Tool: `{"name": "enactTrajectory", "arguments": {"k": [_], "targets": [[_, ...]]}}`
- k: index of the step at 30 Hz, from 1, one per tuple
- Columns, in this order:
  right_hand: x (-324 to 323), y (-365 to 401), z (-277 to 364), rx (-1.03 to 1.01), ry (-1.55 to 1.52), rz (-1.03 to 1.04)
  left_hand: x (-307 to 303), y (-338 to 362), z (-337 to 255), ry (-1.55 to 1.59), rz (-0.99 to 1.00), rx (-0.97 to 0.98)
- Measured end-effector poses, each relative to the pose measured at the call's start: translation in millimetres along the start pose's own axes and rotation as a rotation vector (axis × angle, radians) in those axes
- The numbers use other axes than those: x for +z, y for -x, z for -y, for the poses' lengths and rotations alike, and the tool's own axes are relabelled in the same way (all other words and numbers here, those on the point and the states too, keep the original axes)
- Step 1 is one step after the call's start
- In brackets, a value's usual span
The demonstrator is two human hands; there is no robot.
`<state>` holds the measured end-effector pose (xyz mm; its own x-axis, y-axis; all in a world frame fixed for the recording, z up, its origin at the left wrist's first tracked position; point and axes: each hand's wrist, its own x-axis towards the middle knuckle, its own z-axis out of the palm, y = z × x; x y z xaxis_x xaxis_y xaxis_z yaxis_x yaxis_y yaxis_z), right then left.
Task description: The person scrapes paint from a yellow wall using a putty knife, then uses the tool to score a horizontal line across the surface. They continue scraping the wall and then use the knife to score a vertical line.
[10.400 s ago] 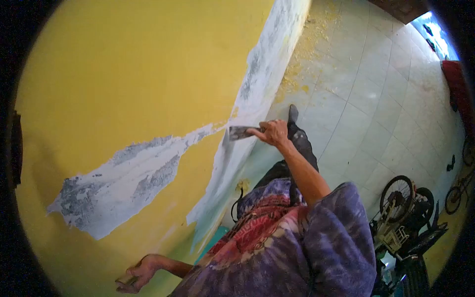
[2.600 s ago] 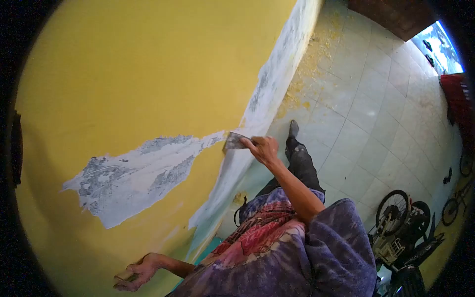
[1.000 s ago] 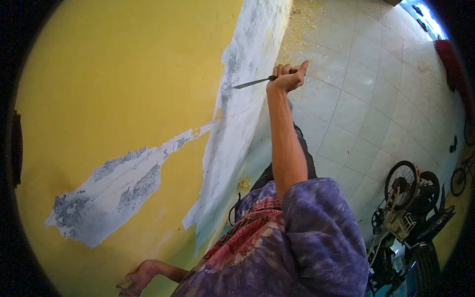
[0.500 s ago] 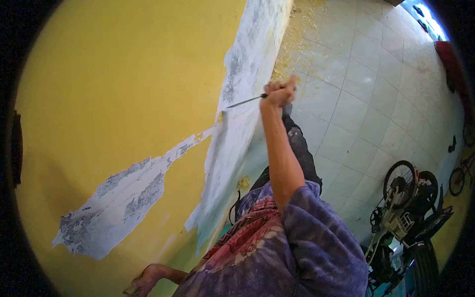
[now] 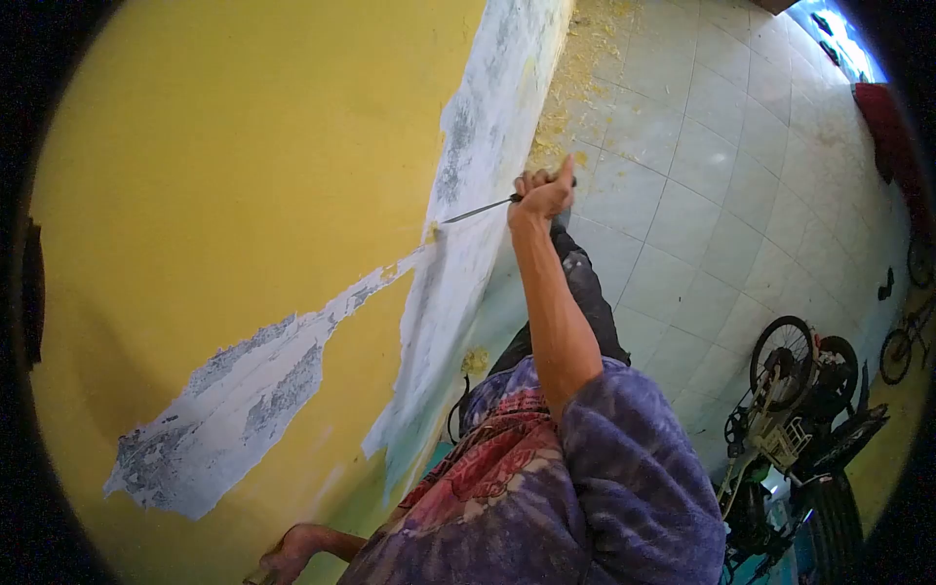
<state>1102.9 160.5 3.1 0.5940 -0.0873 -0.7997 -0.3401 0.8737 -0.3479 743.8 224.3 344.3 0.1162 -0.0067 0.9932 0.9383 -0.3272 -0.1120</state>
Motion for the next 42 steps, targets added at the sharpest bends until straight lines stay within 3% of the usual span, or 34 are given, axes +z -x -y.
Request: {"name": "enactTrajectory", "arguments": {"k": [17,19,20,27,31,35,37,39,42], "targets": [[-4,-16,-4,0.054,-0.037,0.083,1,1,-1,0.027,-0.008,-0.012],[-1,-2,-26,0.02,0.074,0.004,0,1,-1,0.032,-0.008,-0.01],[1,9,-43,0.12,0.133,-0.064,0,1,-1,0.036,-0.004,-0.01],[-13,-16,-20,0.014,0.039,0.031,3,0,-1,0.046,0.007,-0.003],[-5,11,-35,0.101,0.09,-0.031,4,-1,-1,0.062,-0.002,-0.004],[-16,-9,-12,0.038,0.032,-0.029,4,-1,-1,0.085,0.005,-0.01],[-11,5,-35,0.045,0.057,-0.08,5,0,-2,0.107,0.005,-0.021],[-8,17,-36,0.141,0.126,-0.05,4,-2,-3,0.146,-0.004,-0.039],[-22,-6,-10,0.077,-0.007,-0.055,2,-3,-1,0.107,0.0,-0.022]]}}
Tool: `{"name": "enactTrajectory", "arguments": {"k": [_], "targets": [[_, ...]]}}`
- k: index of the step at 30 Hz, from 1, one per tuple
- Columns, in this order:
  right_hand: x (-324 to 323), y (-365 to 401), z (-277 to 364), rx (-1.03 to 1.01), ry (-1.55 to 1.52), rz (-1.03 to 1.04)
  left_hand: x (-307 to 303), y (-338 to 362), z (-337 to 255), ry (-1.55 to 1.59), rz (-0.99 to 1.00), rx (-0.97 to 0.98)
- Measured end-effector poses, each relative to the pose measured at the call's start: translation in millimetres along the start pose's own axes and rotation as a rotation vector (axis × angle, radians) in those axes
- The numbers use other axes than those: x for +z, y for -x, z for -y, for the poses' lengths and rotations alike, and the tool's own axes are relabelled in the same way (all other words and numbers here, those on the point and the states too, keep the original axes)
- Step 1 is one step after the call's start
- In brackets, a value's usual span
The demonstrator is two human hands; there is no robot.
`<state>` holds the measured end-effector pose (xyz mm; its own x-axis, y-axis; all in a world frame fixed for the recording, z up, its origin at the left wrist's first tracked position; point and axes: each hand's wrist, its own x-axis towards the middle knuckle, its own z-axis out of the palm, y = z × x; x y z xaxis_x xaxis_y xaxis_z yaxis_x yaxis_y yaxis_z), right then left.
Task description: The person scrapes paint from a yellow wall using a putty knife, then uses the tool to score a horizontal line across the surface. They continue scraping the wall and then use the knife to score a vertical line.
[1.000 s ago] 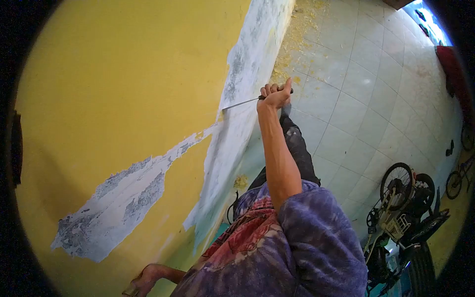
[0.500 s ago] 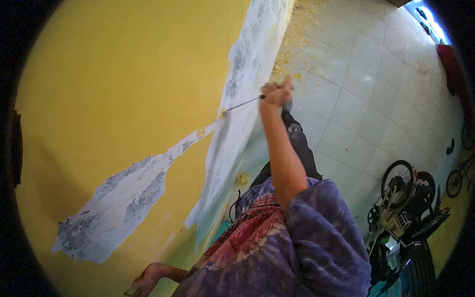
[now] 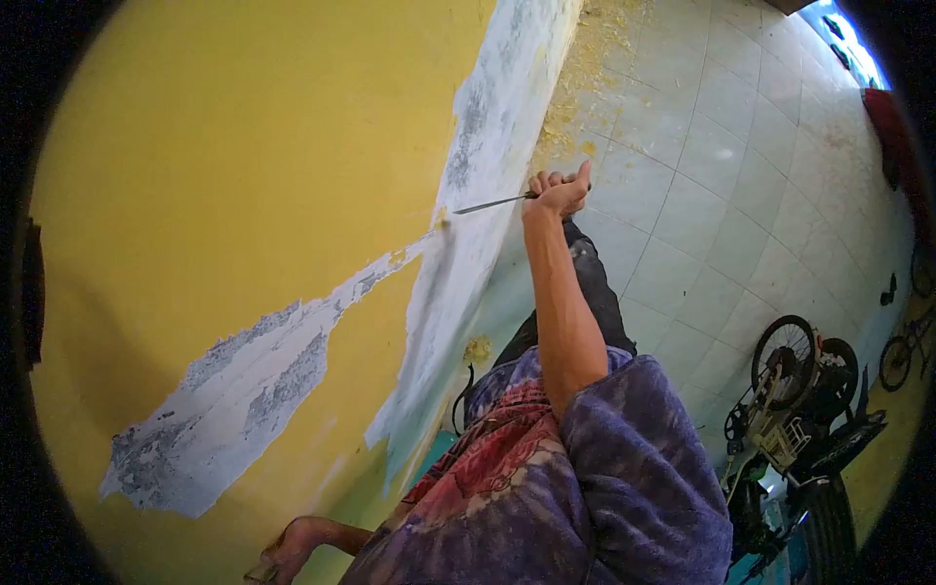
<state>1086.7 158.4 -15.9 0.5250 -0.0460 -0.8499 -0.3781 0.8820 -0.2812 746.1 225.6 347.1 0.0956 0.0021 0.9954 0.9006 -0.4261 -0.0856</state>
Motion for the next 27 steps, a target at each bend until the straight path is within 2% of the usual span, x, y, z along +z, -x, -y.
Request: {"name": "enactTrajectory", "arguments": {"k": [1,2,3,5,7,8,10,12,15,17,18,19,22,25,27], "targets": [[-1,0,4,-0.026,-0.077,0.019,-2,1,1,-0.033,0.011,0.01],[4,1,-10,-0.057,-0.01,-0.092,-1,2,1,-0.068,0.023,0.02],[1,4,-15,-0.06,-0.009,-0.094,-2,2,2,-0.111,0.036,0.036],[1,10,-22,0.03,0.039,-0.07,-3,1,5,-0.227,0.06,0.073],[-19,-15,-13,0.042,-0.003,-0.059,-11,0,9,-0.382,0.101,0.11],[-26,-25,-12,0.031,-0.013,-0.082,-11,0,9,-0.384,0.096,0.108],[-31,-24,-10,0.016,-0.019,-0.115,-9,1,10,-0.104,0.049,0.088],[-32,-24,-12,0.218,-0.178,-0.127,-3,3,6,-0.081,0.039,0.069],[-28,-34,-4,0.197,-0.206,-0.252,-2,0,0,-0.042,0.019,0.018],[-20,-25,-9,0.241,-0.149,-0.222,-3,0,-2,-0.031,0.002,0.0],[-21,-21,-10,0.278,-0.086,-0.201,-7,0,-2,-0.191,0.052,0.067],[-22,-24,-10,0.275,-0.089,-0.204,-7,0,-1,-0.344,0.1,0.133],[-22,-37,-15,0.258,-0.043,-0.31,-4,1,1,-0.252,0.065,0.106],[-33,-46,-30,0.132,-0.024,-0.387,-3,2,2,-0.19,0.038,0.081],[-34,-40,-51,0.357,0.033,-0.347,-2,2,3,-0.168,0.033,0.075]]}}
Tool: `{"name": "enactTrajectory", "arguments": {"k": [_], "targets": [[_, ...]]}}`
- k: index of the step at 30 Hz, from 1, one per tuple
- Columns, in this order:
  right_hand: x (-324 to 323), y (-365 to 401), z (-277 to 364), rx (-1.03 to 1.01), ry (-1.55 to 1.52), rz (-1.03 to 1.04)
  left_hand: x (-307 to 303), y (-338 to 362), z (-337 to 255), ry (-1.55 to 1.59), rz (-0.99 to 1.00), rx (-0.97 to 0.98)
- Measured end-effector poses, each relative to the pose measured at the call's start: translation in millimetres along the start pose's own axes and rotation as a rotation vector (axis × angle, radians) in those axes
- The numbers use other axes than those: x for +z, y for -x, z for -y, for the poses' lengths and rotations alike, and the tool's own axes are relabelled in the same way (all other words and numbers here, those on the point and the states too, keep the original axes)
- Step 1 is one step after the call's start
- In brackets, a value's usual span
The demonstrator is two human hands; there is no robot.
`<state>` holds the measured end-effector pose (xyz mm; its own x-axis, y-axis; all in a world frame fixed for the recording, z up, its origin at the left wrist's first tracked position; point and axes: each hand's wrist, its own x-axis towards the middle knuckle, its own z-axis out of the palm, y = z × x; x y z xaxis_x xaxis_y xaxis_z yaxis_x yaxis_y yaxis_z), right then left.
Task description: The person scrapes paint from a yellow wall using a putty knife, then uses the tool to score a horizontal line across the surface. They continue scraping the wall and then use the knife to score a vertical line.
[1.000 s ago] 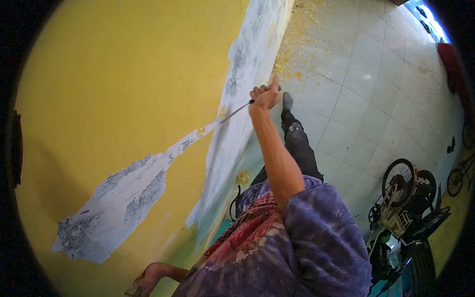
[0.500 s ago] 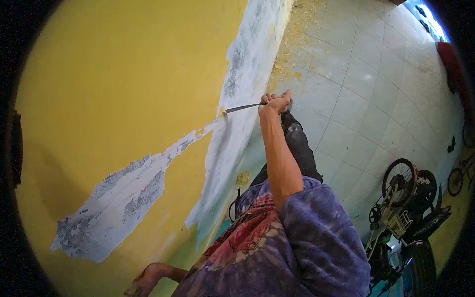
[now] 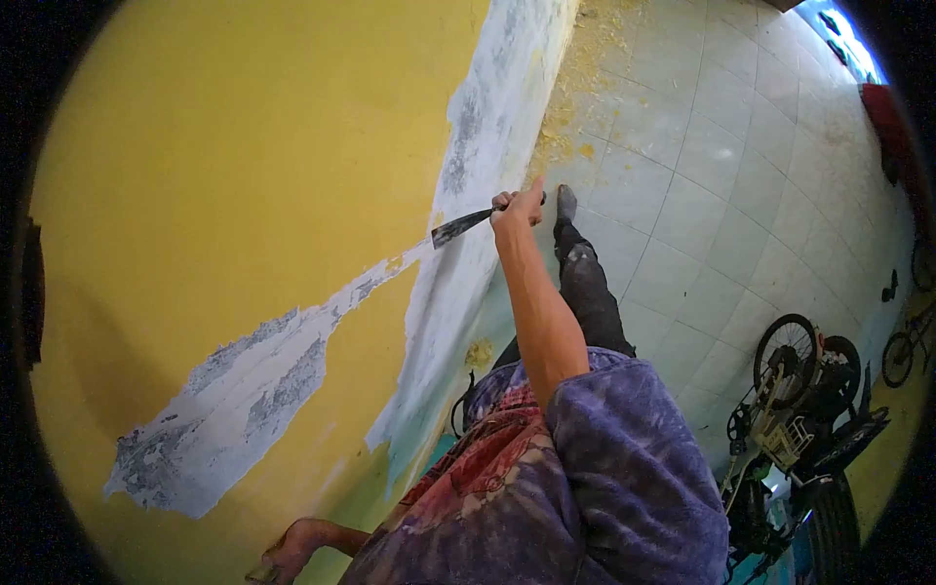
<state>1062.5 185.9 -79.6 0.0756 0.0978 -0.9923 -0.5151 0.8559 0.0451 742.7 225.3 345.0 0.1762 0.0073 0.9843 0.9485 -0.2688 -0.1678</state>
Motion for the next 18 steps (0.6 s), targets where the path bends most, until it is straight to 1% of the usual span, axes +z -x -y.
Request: {"name": "enactTrajectory", "arguments": {"k": [2,4,6,8,9,10,13,14,16,17,18], "targets": [[1,4,11,0.017,0.008,0.001,1,-1,2,0.021,-0.01,-0.002],[-1,5,32,-0.039,-0.107,0.065,2,-1,3,0.029,-0.013,-0.007],[-1,8,21,-0.03,-0.144,0.083,3,0,5,0.041,-0.01,-0.01],[10,47,-9,-0.08,0.099,0.162,3,0,7,0.049,-0.012,-0.008],[14,72,-9,-0.108,0.124,0.226,2,-1,8,0.05,-0.019,-0.008],[20,90,-2,-0.103,0.125,0.233,2,-1,10,0.053,-0.025,-0.01],[23,122,32,-0.271,0.042,0.518,1,0,14,0.061,-0.024,-0.005],[20,132,30,-0.269,0.047,0.51,2,0,15,0.063,-0.022,-0.003],[25,159,19,-0.302,0.017,0.591,1,1,17,0.079,-0.032,-0.01],[27,181,15,-0.346,0.021,0.582,0,0,19,0.088,-0.035,-0.011],[29,191,18,-0.347,0.017,0.586,-1,0,20,0.1,-0.041,-0.016]]}}
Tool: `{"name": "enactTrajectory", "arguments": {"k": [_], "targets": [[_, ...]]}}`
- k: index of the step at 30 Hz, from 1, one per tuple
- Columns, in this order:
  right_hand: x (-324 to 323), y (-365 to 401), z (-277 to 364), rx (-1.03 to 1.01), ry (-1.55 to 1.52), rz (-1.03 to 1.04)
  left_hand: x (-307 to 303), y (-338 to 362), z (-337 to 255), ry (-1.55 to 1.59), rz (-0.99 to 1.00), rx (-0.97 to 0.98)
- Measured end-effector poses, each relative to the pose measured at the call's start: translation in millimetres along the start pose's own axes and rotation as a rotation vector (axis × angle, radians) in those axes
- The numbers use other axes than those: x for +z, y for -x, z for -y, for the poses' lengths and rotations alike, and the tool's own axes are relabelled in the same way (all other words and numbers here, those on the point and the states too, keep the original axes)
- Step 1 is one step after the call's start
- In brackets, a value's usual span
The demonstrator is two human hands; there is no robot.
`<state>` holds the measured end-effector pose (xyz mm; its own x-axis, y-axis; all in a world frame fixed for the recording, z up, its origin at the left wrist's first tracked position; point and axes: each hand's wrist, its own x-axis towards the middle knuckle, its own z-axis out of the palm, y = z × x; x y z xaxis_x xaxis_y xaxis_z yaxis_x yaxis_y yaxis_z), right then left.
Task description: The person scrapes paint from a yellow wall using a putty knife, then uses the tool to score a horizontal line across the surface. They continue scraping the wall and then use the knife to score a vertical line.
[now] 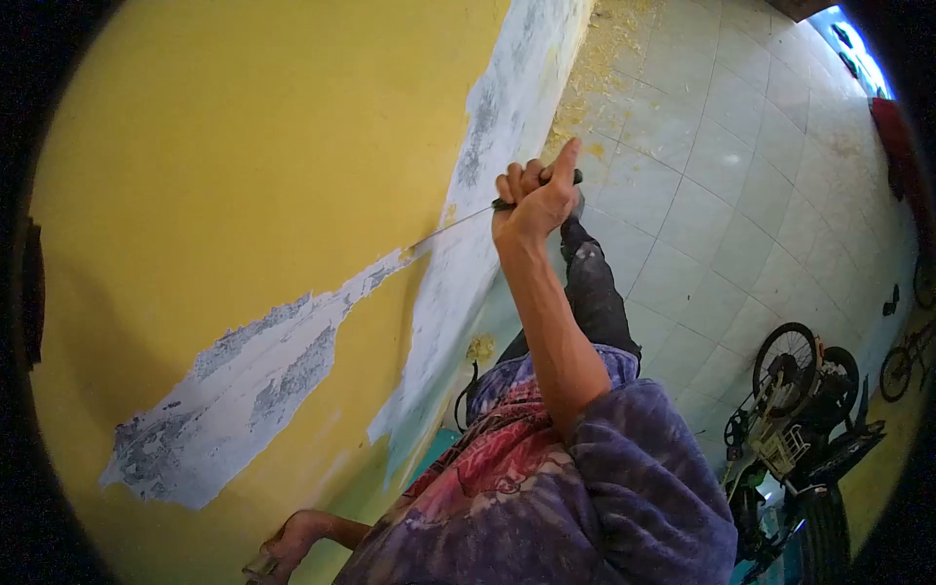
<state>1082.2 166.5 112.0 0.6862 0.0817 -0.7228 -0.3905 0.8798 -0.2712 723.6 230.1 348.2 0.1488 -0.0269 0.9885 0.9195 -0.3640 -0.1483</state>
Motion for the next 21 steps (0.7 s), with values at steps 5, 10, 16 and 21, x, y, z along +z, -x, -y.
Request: {"name": "enactTrajectory", "arguments": {"k": [5,10,16,21], "targets": [[-6,-1,3,-0.066,0.016,0.014,-6,0,10,0.041,-0.01,-0.007],[-10,6,1,-0.011,0.067,-0.003,-9,-3,25,0.106,-0.007,0.001],[-15,3,-13,-0.02,0.065,-0.022,-5,1,10,-0.009,-0.025,-0.009],[-22,-2,-17,-0.05,0.064,0.021,-7,1,5,0.02,-0.015,-0.037]]}}
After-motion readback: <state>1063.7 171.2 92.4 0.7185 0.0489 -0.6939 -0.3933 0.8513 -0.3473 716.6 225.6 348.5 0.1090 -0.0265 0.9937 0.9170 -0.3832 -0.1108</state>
